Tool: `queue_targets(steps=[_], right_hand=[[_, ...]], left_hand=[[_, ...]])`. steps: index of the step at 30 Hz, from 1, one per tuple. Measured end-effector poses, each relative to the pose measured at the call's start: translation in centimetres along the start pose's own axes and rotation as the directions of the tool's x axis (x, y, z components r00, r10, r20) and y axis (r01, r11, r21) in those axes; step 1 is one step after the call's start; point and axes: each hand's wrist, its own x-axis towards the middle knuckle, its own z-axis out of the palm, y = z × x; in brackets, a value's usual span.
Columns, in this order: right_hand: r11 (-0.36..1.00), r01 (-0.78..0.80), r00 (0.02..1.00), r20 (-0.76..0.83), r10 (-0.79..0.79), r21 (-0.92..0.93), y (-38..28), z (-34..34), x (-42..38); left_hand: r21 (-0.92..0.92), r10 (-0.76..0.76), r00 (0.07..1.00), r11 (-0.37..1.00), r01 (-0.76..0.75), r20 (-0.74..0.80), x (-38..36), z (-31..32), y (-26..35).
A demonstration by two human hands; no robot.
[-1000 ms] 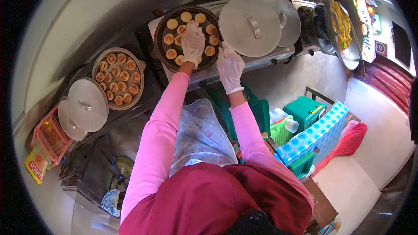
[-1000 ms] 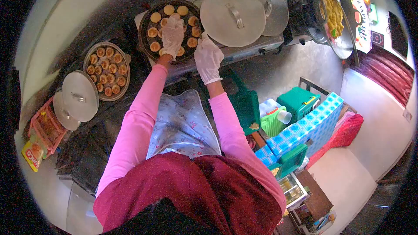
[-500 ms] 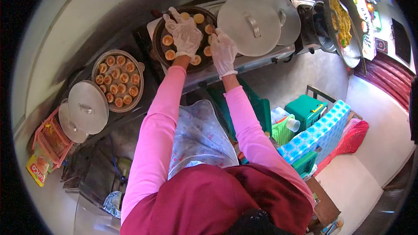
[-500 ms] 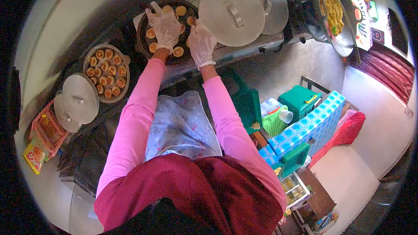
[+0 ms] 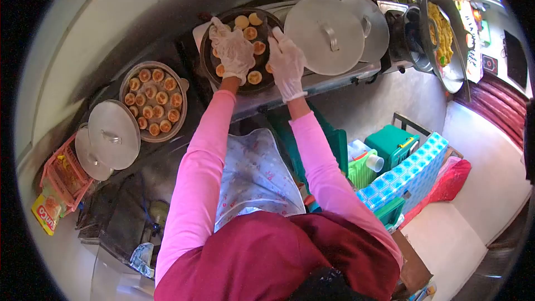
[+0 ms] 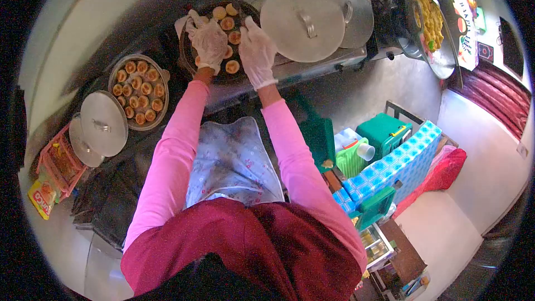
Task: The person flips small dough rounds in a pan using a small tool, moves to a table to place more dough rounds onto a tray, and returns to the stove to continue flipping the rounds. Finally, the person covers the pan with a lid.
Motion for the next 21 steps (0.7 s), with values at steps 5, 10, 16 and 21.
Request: queue_targets(steps=[5, 10, 16, 21], right_hand=[[0.997, -0.005, 1.0, -0.021, 0.006, 0.071, -0.4, -0.2, 0.7], [0.992, -0.117, 0.993, 0.039, 0.115, 0.041, 1.7, -0.2, 0.2], [0.997, 0.042, 0.995, 0.092, -0.036, -0.063, 1.1, -2.2, -0.7], [0.99, -0.09, 0.993, 0.086, 0.081, 0.112, -0.3, -3.7, -1.8]], left_hand=[[0.085, 0.072, 0.993, 0.993, -0.08, 0.094, 1.7, -1.0, 0.3], [0.08, 0.187, 0.979, 0.978, -0.194, 0.084, 3.4, 0.2, 0.8], [0.054, 0.261, 0.948, 0.96, -0.275, 0.184, 2.8, 0.6, 0.9], [-0.065, 0.18, 0.983, 0.982, -0.179, 0.017, 1.6, -0.4, -0.6]])
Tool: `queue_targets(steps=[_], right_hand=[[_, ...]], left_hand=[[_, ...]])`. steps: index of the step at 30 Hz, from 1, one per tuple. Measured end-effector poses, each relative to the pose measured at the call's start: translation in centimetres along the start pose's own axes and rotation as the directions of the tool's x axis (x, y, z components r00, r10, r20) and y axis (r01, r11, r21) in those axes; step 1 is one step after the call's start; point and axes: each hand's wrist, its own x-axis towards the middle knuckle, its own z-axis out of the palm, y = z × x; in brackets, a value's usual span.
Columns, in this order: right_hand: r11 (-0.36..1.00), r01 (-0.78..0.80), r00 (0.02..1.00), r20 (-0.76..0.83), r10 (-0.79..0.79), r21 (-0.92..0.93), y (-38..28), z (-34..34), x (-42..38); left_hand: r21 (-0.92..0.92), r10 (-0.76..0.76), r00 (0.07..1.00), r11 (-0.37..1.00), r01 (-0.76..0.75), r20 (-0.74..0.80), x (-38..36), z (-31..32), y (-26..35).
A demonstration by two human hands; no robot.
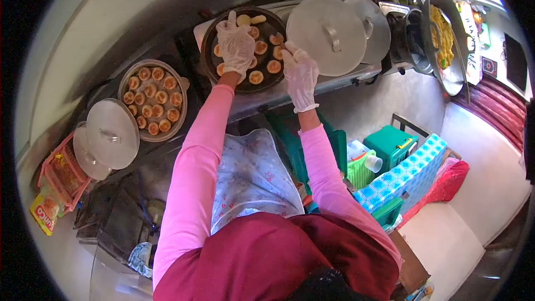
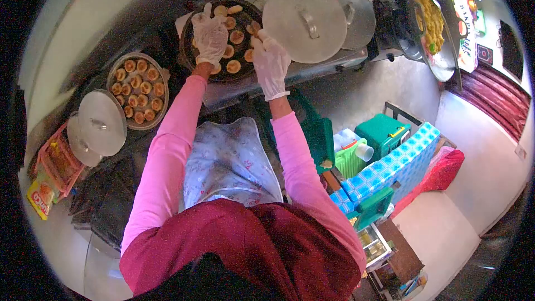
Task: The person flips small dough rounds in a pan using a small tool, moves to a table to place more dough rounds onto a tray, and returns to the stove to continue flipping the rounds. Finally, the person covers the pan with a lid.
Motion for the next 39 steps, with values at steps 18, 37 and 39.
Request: queue_targets(steps=[18, 37, 39], right_hand=[[0.939, 0.168, 0.981, -0.038, -0.188, -0.301, 1.2, 2.8, -0.3], [0.977, 0.02, 0.991, 0.131, 0.008, -0.212, -1.6, 4.6, -2.3], [0.969, 0.032, 0.995, 0.096, -0.009, -0.245, -2.3, 4.1, -2.6]], left_hand=[[0.16, 0.055, 0.996, 0.985, -0.067, 0.074, -1.0, 0.0, -1.6], [-0.348, -0.429, 0.899, 0.859, 0.376, -0.087, -4.8, -6.1, -5.0], [-0.355, -0.413, 0.905, 0.865, 0.355, -0.102, -5.6, -6.1, -4.5]])
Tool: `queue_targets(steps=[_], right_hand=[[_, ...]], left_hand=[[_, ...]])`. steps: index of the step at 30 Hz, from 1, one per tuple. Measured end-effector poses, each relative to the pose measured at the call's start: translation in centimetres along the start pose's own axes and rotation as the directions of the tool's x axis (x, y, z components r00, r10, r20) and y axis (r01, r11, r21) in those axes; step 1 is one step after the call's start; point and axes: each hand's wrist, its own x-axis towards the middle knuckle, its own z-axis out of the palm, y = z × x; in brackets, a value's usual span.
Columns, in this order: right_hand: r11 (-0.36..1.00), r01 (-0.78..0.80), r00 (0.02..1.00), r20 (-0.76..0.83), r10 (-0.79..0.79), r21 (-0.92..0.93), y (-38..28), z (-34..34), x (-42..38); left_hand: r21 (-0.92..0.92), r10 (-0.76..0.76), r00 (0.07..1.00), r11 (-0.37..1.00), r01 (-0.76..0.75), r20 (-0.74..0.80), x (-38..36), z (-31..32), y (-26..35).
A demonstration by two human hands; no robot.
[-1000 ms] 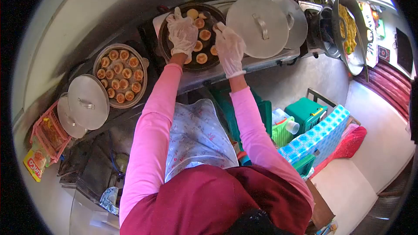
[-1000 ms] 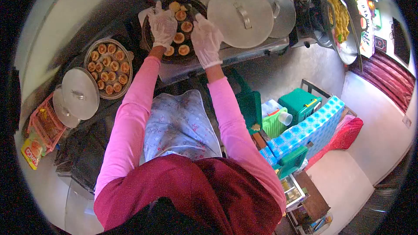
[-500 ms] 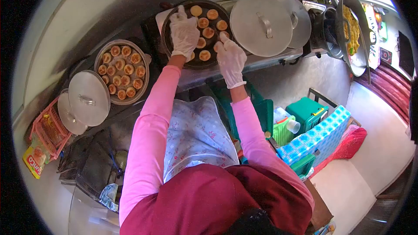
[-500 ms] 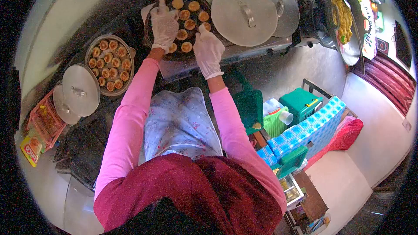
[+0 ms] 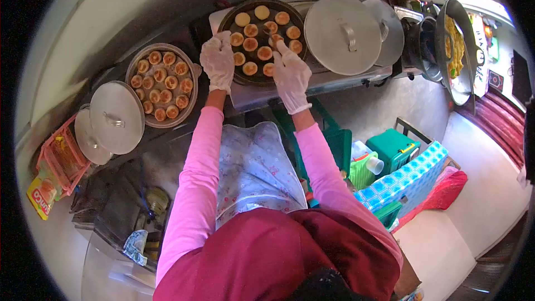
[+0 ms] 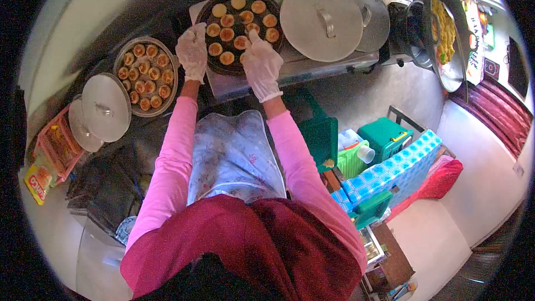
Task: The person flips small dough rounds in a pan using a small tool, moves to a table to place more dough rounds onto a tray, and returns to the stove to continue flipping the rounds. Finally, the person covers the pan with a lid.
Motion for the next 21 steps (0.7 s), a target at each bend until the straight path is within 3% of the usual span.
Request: queue_targets(steps=[3, 5, 6, 9, 10, 12, 16, 18, 20, 21], right_hand=[[0.99, 0.126, 0.992, -0.023, -0.124, 0.071, 1.4, 0.5, -1.1], [0.967, 0.194, 0.978, 0.111, -0.177, -0.164, 1.2, 0.4, -1.2], [0.933, 0.236, 0.965, 0.179, -0.192, -0.273, 0.7, 0.2, -1.1], [0.925, 0.138, 0.965, 0.259, -0.044, -0.354, -0.6, -0.6, -1.5], [0.937, 0.176, 0.977, 0.174, -0.128, -0.301, 0.0, -0.4, -1.8], [0.939, 0.27, 0.96, -0.02, -0.28, -0.213, 1.8, -0.1, -2.3], [0.967, 0.211, 0.977, -0.003, -0.214, -0.146, 3.2, -0.7, -3.0], [0.977, 0.206, 0.976, -0.06, -0.208, -0.047, 3.5, -0.3, -2.9], [0.988, 0.141, 0.99, 0.008, -0.141, -0.07, 1.3, -0.3, -2.3], [0.991, 0.108, 0.994, 0.042, -0.105, -0.081, 0.5, -0.1, -2.0]], left_hand=[[0.068, 0.036, 0.999, 0.997, -0.038, 0.023, -1.1, -0.1, -0.4], [0.155, 0.007, 0.994, 0.988, -0.024, 0.106, -1.5, 0.4, -1.3], [0.056, 0.05, 0.995, 0.997, -0.054, 0.081, -1.5, 0.3, 0.2], [0.121, 0.149, 0.985, 0.98, -0.159, 0.09, -2.2, 0.9, 0.6], [0.11, 0.131, 0.974, 0.982, -0.153, 0.182, -2.4, 0.7, 0.3], [0.11, 0.175, 0.968, 0.974, -0.197, 0.181, -2.8, 1.4, 0.1], [0.041, 0.236, 0.953, 0.968, -0.248, 0.189, -3.0, 2.1, 0.0], [0.057, 0.171, 0.978, 0.982, -0.179, 0.123, -2.7, 0.4, 1.0], [0.013, 0.101, 0.995, 0.995, -0.101, -0.007, -2.4, -1.5, 1.8], [-0.091, -0.103, 0.994, 0.99, 0.107, 0.041, -2.2, -2.5, 1.6]])
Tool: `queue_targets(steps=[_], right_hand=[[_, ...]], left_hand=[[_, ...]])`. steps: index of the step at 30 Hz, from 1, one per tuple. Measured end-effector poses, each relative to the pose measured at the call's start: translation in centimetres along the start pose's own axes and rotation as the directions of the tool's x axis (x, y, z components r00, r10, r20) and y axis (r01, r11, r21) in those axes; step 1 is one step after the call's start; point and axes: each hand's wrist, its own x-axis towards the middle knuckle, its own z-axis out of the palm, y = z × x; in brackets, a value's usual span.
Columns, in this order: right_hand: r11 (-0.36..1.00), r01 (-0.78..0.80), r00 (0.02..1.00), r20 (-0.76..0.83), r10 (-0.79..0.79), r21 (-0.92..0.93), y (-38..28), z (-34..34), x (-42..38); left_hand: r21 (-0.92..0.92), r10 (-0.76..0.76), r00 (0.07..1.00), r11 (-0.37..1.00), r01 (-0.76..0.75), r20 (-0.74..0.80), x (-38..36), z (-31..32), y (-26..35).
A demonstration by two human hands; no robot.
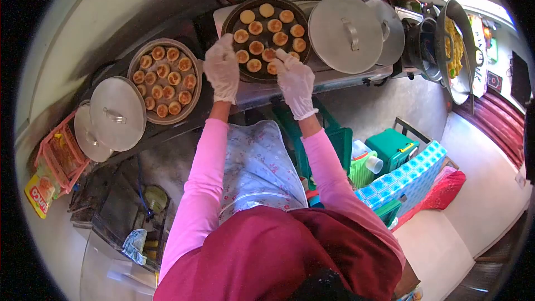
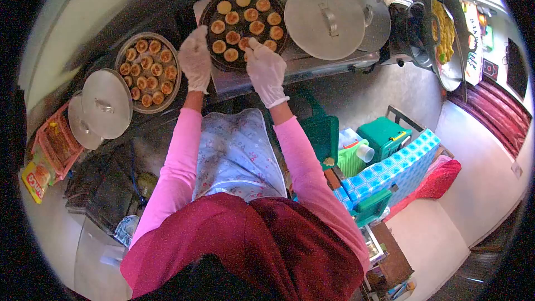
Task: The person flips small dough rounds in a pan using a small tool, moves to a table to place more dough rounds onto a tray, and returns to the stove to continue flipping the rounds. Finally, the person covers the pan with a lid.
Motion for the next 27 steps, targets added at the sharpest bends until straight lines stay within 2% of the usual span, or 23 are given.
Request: queue_targets(steps=[1, 2, 3, 4, 6, 7, 8, 11, 14, 17, 20, 21, 24, 27], right_hand=[[0.996, 0.089, 0.995, 0.041, -0.088, -0.008, 0.2, 0.8, 0.3], [0.999, 0.033, 0.998, 0.044, -0.035, 0.04, -0.4, 1.3, 0.4], [0.996, -0.021, 0.999, 0.05, 0.016, 0.088, -1.6, 1.7, 0.8], [0.988, -0.074, 0.996, 0.059, 0.066, 0.134, -2.4, 2.2, 1.1], [0.982, -0.063, 0.995, 0.081, 0.049, 0.178, -2.9, 2.5, 0.9], [0.984, -0.059, 0.996, 0.075, 0.047, 0.168, -3.4, 2.3, 0.8], [0.986, -0.054, 0.997, 0.067, 0.043, 0.157, -3.7, 2.2, 0.8], [0.948, -0.166, 0.986, 0.024, 0.166, 0.273, -2.5, 2.7, 0.0], [0.935, -0.039, 0.999, -0.02, 0.049, 0.352, -0.1, 4.6, -0.6], [0.998, -0.055, 0.991, 0.121, 0.052, 0.027, -4.0, 0.3, -0.9], [0.997, -0.042, 0.986, 0.161, 0.051, -0.057, -4.0, -0.8, -2.6], [0.998, -0.044, 0.994, 0.098, 0.041, 0.033, -3.9, -0.3, -2.9], [0.998, 0.01, 1.0, 0.023, -0.011, 0.057, -3.8, 0.7, -2.7], [0.994, -0.024, 1.0, 0.014, 0.023, 0.109, -3.8, 0.7, -2.6]], left_hand=[[-0.047, -0.019, 0.999, 0.999, 0.018, -0.04, 0.0, -0.9, -0.3], [-0.093, -0.04, 0.996, 0.995, 0.033, -0.082, 0.0, -1.9, -0.5], [-0.031, -0.051, 0.991, 0.998, 0.048, -0.122, 0.1, -2.7, 0.3], [-0.051, -0.063, 0.99, 0.997, 0.057, -0.124, 0.0, -3.2, 0.3], [-0.094, -0.097, 0.988, 0.992, 0.086, -0.121, -0.4, -4.1, 0.4], [-0.025, -0.111, 0.988, 0.994, 0.109, -0.103, -0.6, -4.5, 0.9], [-0.034, -0.126, 0.987, 0.992, 0.123, -0.101, -0.7, -4.6, 0.8], [-0.067, -0.142, 0.985, 0.988, 0.136, -0.095, -1.1, -4.3, 0.2], [-0.084, -0.096, 0.991, 0.993, 0.088, -0.097, -1.6, -3.7, -0.6], [-0.045, -0.072, 0.993, 0.997, 0.068, -0.09, -1.8, -3.6, -0.7], [-0.028, -0.086, 0.994, 0.996, 0.084, -0.067, -1.8, -3.8, -0.3], [-0.041, -0.08, 0.995, 0.996, 0.077, -0.064, -1.8, -3.6, -0.2], [-0.063, -0.066, 0.996, 0.996, 0.062, -0.063, -1.8, -3.4, -0.2], [-0.047, -0.068, 0.996, 0.997, 0.066, -0.056, -2.1, -3.6, 0.0]])
